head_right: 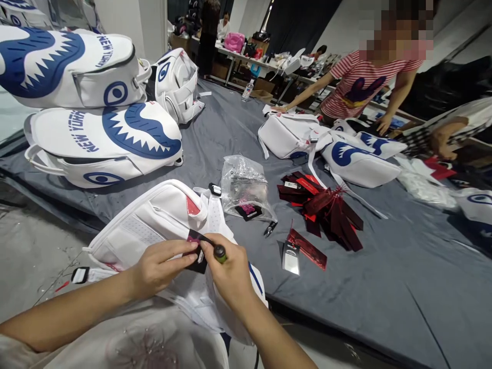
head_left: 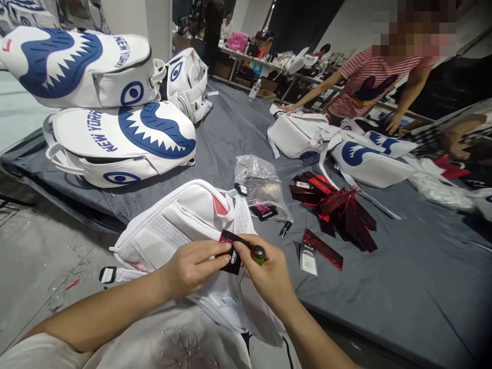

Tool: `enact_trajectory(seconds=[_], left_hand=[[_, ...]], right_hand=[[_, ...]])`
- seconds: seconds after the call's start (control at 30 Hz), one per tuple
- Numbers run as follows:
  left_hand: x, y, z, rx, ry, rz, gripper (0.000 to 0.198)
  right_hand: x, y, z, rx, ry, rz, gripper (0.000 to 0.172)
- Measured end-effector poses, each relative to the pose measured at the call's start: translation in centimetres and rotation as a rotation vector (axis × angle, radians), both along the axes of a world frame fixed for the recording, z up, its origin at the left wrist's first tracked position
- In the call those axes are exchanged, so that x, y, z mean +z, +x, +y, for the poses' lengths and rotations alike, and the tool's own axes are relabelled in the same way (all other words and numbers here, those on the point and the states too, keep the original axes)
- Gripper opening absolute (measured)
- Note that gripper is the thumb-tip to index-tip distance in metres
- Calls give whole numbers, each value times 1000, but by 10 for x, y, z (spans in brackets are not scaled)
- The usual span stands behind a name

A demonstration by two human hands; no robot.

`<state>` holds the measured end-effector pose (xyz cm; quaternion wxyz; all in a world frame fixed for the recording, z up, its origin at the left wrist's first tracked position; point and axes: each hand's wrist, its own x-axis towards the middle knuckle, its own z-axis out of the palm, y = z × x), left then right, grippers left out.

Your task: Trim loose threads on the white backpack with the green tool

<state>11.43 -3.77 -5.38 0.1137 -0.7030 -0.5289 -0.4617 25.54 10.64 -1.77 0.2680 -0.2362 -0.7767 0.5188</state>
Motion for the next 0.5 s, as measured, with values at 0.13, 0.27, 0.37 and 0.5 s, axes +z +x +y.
enact_trajectory(seconds=[0.13, 0.27, 0.37, 0.5], left_hand=[[11, -29, -14, 235, -105, 77, 49], [20, -63, -21, 625, -356, 182, 42], [16, -78, -22, 551, -404, 169, 25], [8, -83, -27, 487, -296, 160, 24]], right_hand=[[-2, -10, 12, -139, 237, 2, 16], [2, -32, 17, -108, 358, 53, 12], [12, -44, 11, 112, 468, 80, 16], [22, -52, 3, 169, 639, 93, 32]])
